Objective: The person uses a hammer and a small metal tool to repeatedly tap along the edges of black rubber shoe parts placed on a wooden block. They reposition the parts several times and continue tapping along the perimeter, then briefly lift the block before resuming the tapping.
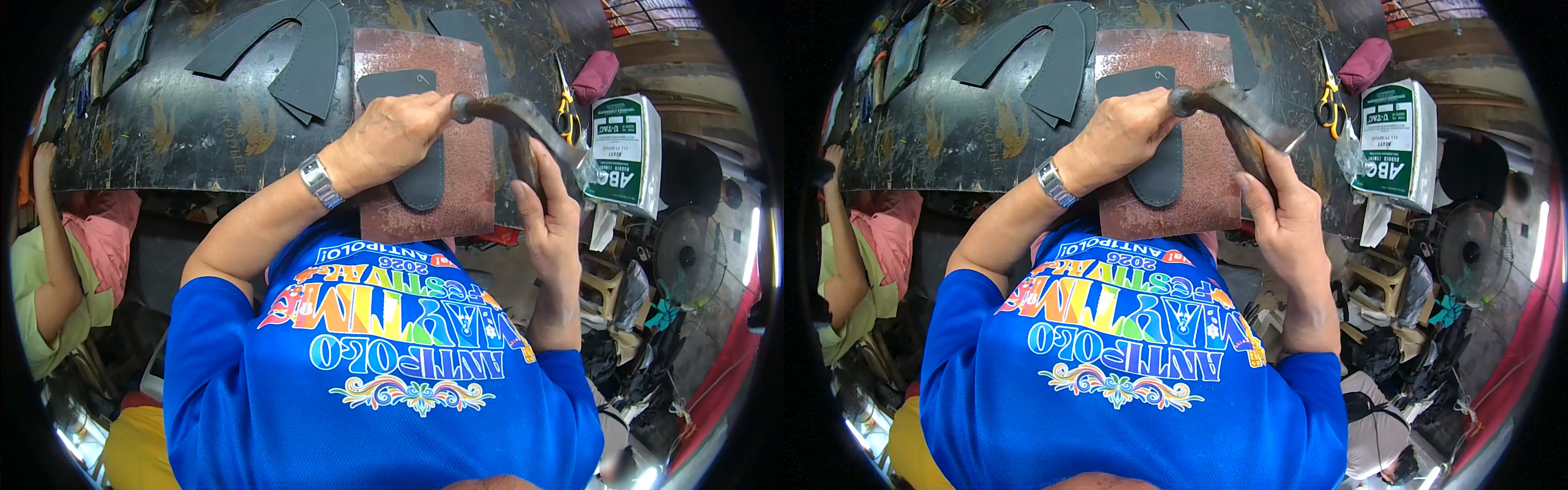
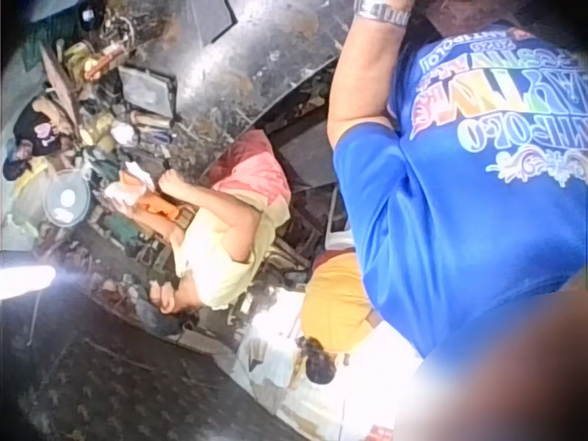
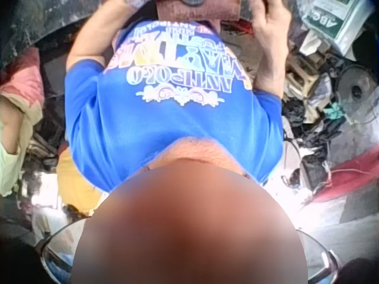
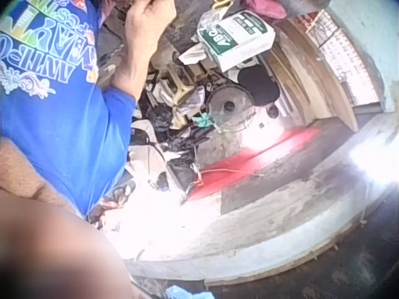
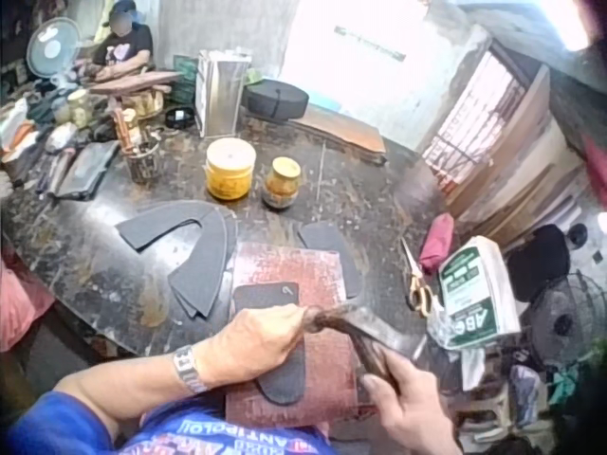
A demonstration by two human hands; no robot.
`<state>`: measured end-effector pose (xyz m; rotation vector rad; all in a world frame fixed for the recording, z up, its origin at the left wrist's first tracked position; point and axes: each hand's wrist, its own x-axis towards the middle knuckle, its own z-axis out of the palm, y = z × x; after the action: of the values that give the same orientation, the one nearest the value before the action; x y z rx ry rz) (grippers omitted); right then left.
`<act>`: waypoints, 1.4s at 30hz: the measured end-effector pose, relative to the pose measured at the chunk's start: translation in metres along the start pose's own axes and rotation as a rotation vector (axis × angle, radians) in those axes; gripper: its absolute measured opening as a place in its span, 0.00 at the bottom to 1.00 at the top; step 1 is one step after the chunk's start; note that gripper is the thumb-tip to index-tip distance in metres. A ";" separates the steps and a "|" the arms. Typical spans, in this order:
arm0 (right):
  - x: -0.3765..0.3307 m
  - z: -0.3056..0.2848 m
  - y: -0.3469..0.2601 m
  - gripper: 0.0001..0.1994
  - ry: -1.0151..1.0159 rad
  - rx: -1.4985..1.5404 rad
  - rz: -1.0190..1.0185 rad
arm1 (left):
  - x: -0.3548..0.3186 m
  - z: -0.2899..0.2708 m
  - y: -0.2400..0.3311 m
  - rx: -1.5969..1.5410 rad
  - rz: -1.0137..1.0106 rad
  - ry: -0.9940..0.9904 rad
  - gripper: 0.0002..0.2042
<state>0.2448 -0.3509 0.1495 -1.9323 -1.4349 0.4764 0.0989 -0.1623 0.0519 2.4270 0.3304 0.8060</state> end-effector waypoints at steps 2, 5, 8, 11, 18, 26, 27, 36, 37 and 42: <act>-0.002 -0.001 0.001 0.20 0.002 0.011 0.107 | 0.003 -0.002 -0.006 -0.168 -0.171 0.043 0.07; -0.009 -0.004 0.001 0.22 0.097 0.190 0.166 | 0.004 -0.002 -0.014 -0.317 -0.231 0.064 0.07; -0.013 -0.004 -0.001 0.23 0.160 0.278 0.190 | 0.000 0.000 -0.015 -0.324 -0.201 0.063 0.07; -0.013 -0.004 -0.004 0.23 0.222 0.262 0.196 | -0.001 -0.001 -0.014 -0.249 -0.176 0.025 0.07; -0.008 -0.002 -0.009 0.23 0.406 0.655 -0.311 | -0.001 -0.003 -0.002 -0.103 -0.007 0.009 0.07; -0.018 -0.009 0.000 0.22 0.063 0.130 0.223 | -0.002 -0.001 -0.009 -0.294 -0.219 0.031 0.06; -0.020 -0.010 -0.001 0.22 0.128 0.182 0.208 | -0.003 -0.001 -0.010 -0.322 -0.246 0.021 0.07; -0.019 -0.017 -0.013 0.26 0.357 0.327 0.048 | -0.003 -0.004 -0.007 -0.237 -0.040 -0.011 0.07; -0.020 -0.017 -0.015 0.26 0.375 0.448 -0.095 | -0.002 -0.004 -0.006 -0.222 -0.023 -0.029 0.07; -0.022 -0.003 -0.003 0.24 0.274 0.201 -0.109 | -0.004 0.001 0.006 -0.094 0.019 0.014 0.08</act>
<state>0.2376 -0.3720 0.1519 -1.6774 -1.2569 0.2807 0.0964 -0.1693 0.0527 2.3415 0.2689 0.8286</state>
